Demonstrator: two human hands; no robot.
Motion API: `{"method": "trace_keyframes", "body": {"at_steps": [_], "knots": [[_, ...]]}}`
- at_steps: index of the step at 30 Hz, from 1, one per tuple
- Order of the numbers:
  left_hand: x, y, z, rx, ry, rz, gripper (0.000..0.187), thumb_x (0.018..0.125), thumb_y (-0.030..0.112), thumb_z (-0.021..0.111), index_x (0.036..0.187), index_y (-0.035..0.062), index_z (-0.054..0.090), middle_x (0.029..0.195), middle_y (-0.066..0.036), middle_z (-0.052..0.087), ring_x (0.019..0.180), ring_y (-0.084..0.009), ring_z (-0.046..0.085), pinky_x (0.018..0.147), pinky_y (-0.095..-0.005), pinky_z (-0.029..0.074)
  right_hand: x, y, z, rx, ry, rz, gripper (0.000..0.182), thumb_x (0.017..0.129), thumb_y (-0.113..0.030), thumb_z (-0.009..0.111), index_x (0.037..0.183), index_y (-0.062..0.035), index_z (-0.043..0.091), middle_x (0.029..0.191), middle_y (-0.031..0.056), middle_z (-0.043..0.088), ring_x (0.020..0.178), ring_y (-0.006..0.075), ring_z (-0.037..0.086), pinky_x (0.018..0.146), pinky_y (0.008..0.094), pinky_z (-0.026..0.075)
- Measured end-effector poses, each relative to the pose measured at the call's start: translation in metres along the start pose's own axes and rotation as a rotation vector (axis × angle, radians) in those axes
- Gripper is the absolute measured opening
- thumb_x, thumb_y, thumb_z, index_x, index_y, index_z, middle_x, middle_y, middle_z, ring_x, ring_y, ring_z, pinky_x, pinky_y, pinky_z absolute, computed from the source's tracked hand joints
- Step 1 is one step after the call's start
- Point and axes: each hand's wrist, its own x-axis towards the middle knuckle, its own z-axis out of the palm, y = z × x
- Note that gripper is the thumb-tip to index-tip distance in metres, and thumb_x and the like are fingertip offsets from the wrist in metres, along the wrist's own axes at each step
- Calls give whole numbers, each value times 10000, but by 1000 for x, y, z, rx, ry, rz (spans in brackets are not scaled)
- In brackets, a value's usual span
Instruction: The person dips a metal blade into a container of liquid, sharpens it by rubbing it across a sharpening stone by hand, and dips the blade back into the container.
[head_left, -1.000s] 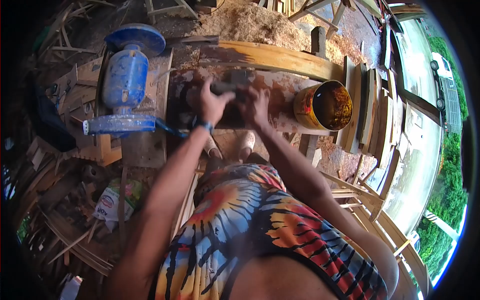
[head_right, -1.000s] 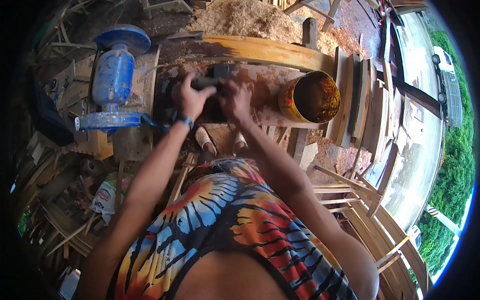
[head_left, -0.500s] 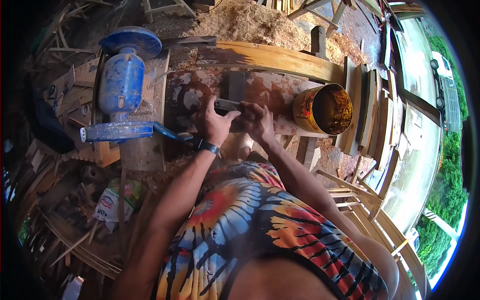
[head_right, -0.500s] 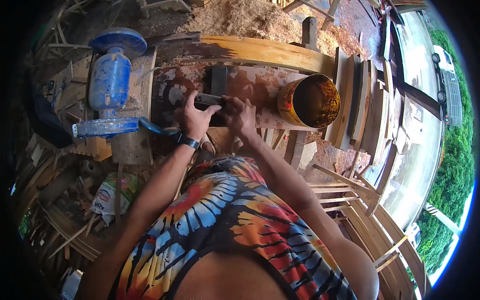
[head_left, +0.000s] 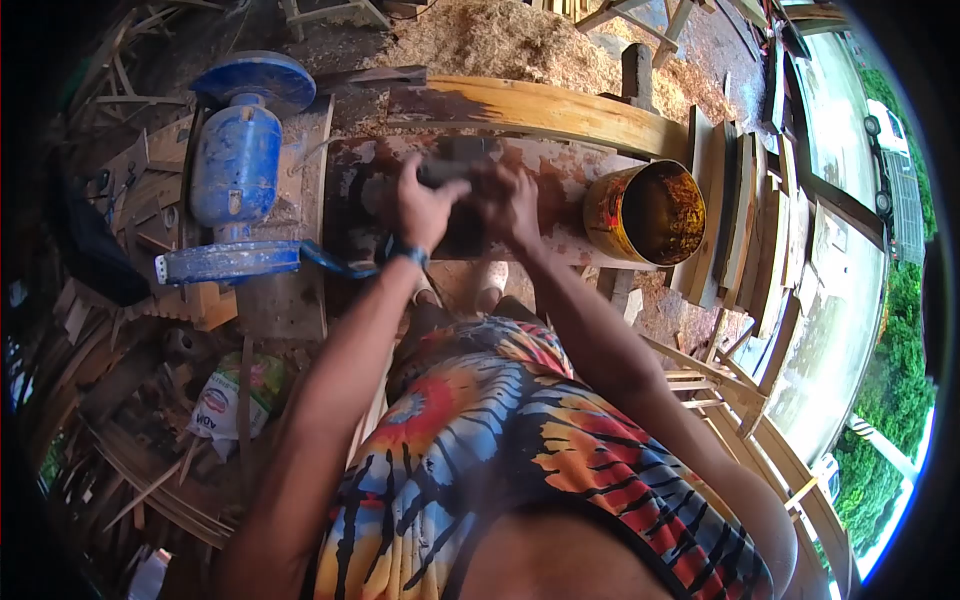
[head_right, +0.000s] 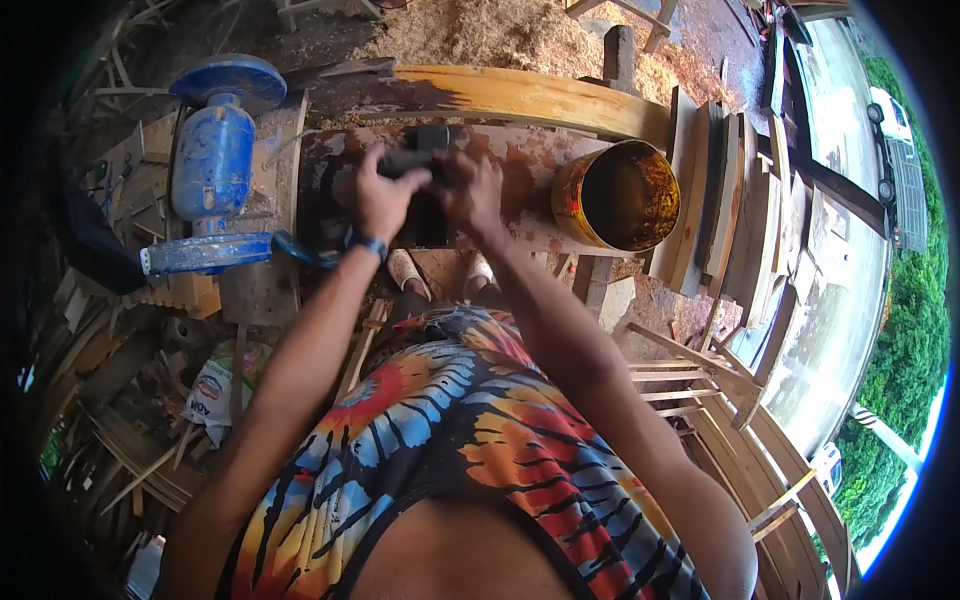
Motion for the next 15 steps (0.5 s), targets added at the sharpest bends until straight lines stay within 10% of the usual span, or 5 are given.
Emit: {"method": "trace_keyframes", "body": {"at_steps": [15], "knots": [[44,7,0,50,-24,41,833,717,372,922,1369,2,559,1193,-262,681,1116,-397,662,973,-442,520,41,15,18,23,21,32,463,743,-394,852,1162,-220,763,1025,135,751,1094,338,665,982,464,497]]}}
